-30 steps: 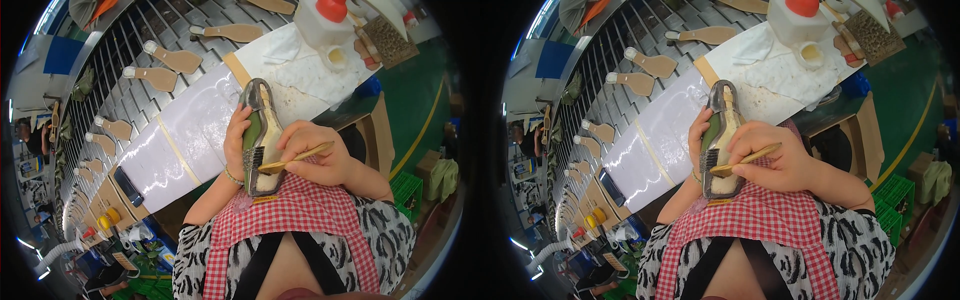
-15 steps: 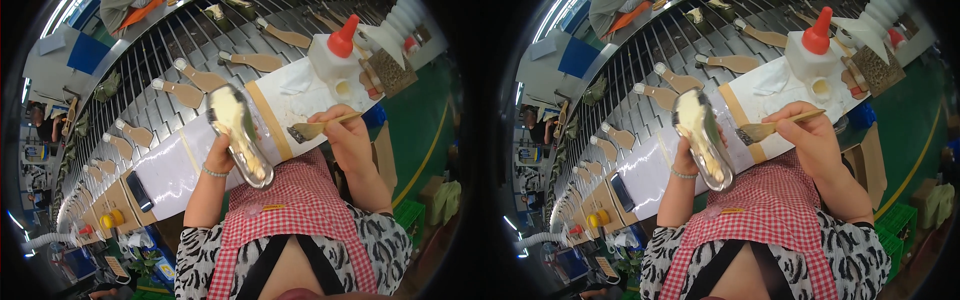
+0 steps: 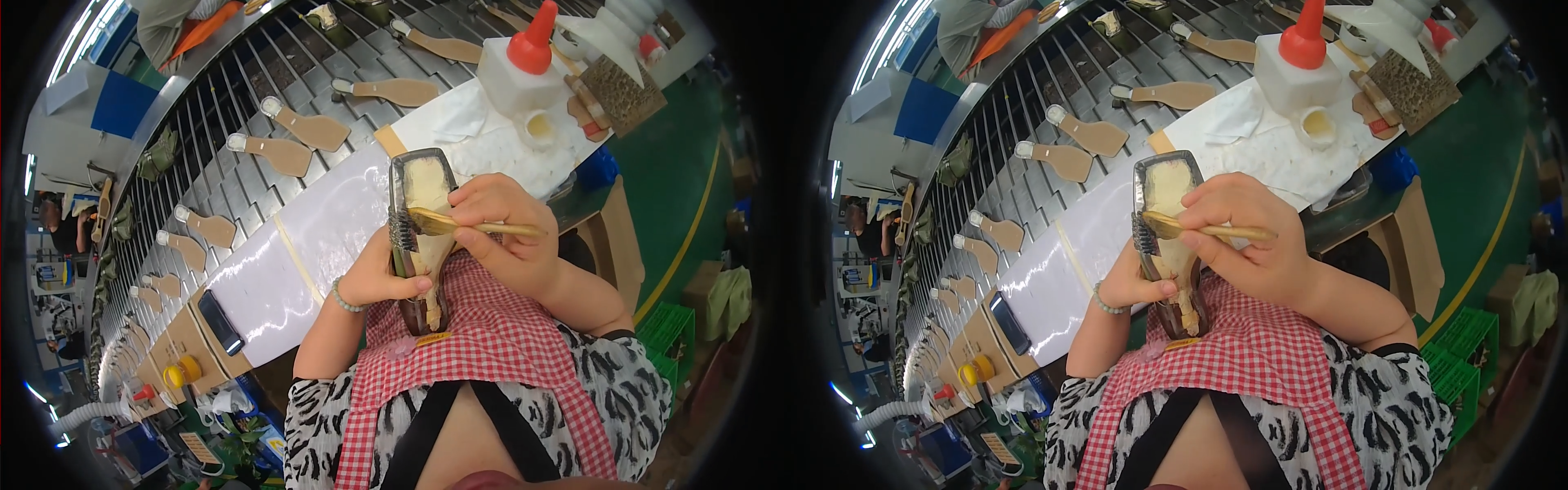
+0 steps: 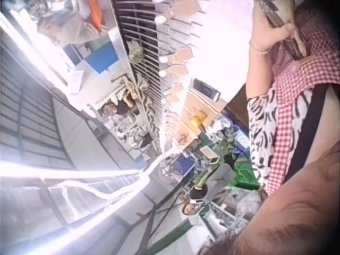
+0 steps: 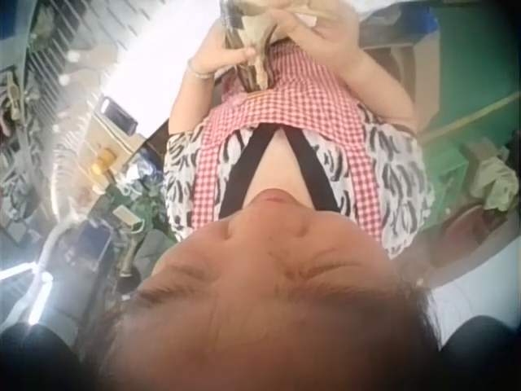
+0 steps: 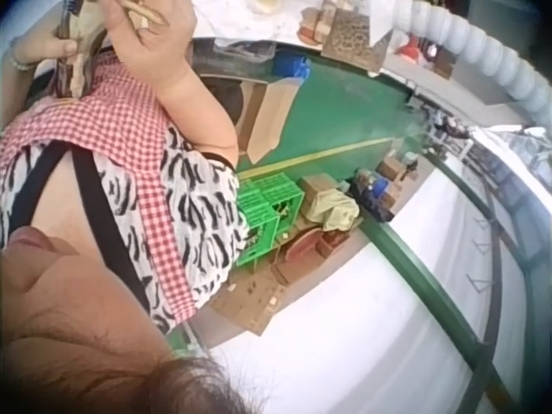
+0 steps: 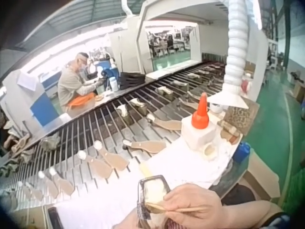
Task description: Apply glue to shoe outsoles and place them on a conveyor belt.
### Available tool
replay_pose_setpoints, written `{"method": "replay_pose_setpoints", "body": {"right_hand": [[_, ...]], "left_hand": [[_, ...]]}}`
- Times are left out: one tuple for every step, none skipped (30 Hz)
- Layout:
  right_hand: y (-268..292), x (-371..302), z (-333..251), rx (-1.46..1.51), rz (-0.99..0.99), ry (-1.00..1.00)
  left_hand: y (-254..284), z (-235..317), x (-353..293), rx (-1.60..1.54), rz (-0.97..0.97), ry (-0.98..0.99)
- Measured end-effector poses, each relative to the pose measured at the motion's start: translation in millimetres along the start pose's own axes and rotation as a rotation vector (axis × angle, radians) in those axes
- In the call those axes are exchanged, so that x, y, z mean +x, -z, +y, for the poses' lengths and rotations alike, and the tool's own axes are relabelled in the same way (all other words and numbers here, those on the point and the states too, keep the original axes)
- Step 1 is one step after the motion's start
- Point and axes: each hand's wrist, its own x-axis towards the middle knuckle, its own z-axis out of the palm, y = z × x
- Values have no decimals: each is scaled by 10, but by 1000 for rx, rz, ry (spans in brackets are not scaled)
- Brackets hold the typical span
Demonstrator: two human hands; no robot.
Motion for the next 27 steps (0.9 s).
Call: {"method": "replay_pose_setpoints", "body": {"right_hand": [[-7, -1, -12, 0, 0, -3], [-13, -6, -26, -61, -22, 46], [-21, -11, -41, -122, -44, 94], [-36, -20, -61, -121, -44, 92], [-52, -35, -82, -130, -39, 101], [-61, -50, -98, -139, -33, 109], [-61, -63, -108, -140, -32, 107], [-62, -74, -121, -138, -39, 83], [-62, -81, -133, -135, -46, 59], [-59, -85, -149, -135, -46, 57], [-50, -84, -166, -111, -60, 24], [-43, -83, -181, -88, -73, -9], [-38, -81, -194, -88, -73, -9], [-34, -79, -204, -70, -88, -28], [-29, -78, -212, -52, -103, -46], [-22, -76, -216, -54, -103, -47], [-21, -74, -217, -31, -113, -49], [-19, -76, -220, -7, -123, -52], [-17, -84, -225, -7, -124, -53], [-6, -88, -227, 27, -150, -74], [5, -92, -230, 62, -177, -96], [16, -98, -235, 62, -178, -95], [26, -108, -243, 150, -181, -189], [28, -114, -248, 237, -184, -282], [24, -111, -239, 237, -183, -283], [25, -106, -215, 249, -183, -269], [25, -104, -196, 261, -183, -256]], "left_hand": [[-4, -15, -10, -2, 0, 2], [-12, -31, -22, -9, 10, -7], [-20, -42, -35, -15, 20, -17], [-23, -45, -50, -16, 20, -15], [-20, -49, -58, -19, 10, -5], [-19, -54, -63, -22, 1, 5], [-29, -50, -62, -23, -2, 7], [-45, -36, -67, -31, -9, 0], [-54, -30, -72, -38, -17, -6], [-52, -33, -74, -40, -17, -5], [-49, -33, -70, -38, -28, -18], [-47, -34, -71, -36, -38, -31], [-42, -40, -80, -37, -39, -31], [-32, -49, -89, -35, -42, -23], [-25, -54, -97, -33, -46, -14], [-24, -50, -103, -33, -47, -15], [-21, -42, -117, -36, -53, -12], [-20, -35, -129, -39, -58, -10], [-18, -31, -142, -40, -58, -10], [-19, -25, -146, -43, -58, -10], [-21, -20, -151, -47, -58, -10], [-24, -16, -159, -47, -56, -11], [-27, -13, -165, -42, -48, -10], [-29, -9, -170, -37, -40, -10], [-19, 1, -178, -37, -41, -10], [-2, 13, -185, -15, -54, 34], [5, 24, -187, 7, -68, 78]]}}
